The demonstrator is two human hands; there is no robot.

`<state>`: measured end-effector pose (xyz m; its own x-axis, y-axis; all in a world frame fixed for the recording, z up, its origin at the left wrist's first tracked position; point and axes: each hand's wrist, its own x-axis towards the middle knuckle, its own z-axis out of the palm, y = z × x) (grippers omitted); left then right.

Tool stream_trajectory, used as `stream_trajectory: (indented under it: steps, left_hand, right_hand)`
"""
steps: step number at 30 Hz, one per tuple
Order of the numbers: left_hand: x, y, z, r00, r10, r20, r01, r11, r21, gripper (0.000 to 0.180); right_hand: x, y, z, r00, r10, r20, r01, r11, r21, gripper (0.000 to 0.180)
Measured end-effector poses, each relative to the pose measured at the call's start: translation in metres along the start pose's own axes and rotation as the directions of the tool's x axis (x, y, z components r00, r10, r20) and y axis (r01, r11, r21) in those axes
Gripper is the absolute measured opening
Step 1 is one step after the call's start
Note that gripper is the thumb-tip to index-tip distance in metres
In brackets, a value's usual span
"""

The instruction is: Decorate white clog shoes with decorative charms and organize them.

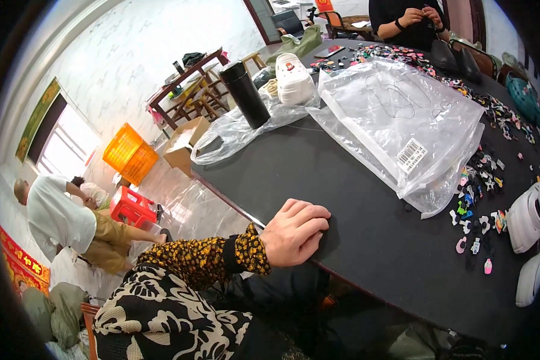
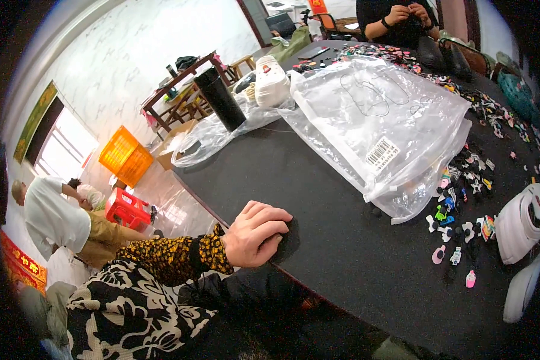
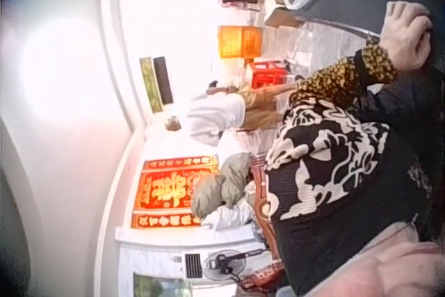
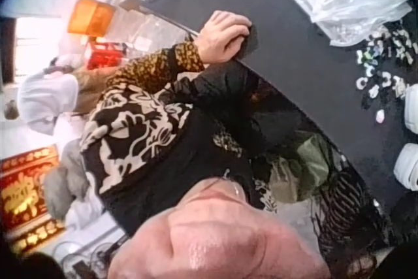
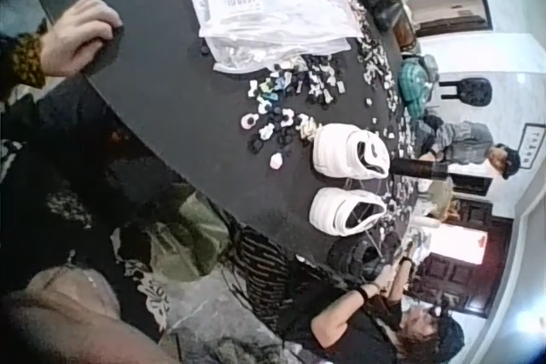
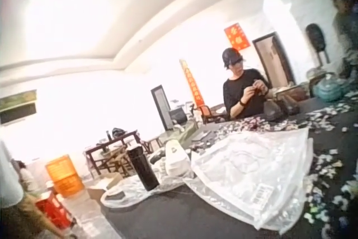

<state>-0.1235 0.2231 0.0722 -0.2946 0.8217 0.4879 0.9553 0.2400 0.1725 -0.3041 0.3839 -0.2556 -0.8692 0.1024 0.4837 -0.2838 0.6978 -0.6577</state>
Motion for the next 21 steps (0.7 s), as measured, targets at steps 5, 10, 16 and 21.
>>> stream_trajectory:
  steps: [5, 10, 16, 21]
  left_hand:
    - [0.0, 0.004, 0.001, 1.0, 0.008, -0.017, -0.008, 1.0, -0.016, 0.024]
    - [0.001, 0.005, -0.001, 1.0, -0.011, -0.004, 0.011, 1.0, -0.023, 0.023]
    - [0.003, -0.005, 0.0, 1.0, 0.008, 0.009, -0.008, 0.999, 0.038, 0.023]
    - [-0.002, -0.014, 0.003, 0.999, 0.032, 0.015, -0.033, 0.998, 0.053, 0.019]
  right_hand:
    - [-0.013, 0.004, -0.009, 1.0, 0.016, 0.012, -0.016, 1.0, 0.024, 0.017]
    - [-0.073, 0.016, -0.039, 0.991, 0.13, 0.017, -0.131, 0.991, 0.016, 0.017]
    - [-0.302, 0.041, -0.137, 0.834, 0.547, -0.075, -0.552, 0.828, -0.098, 0.018]
    - [-0.544, -0.049, -0.202, 0.487, 0.835, -0.255, -0.873, 0.472, -0.123, 0.018]
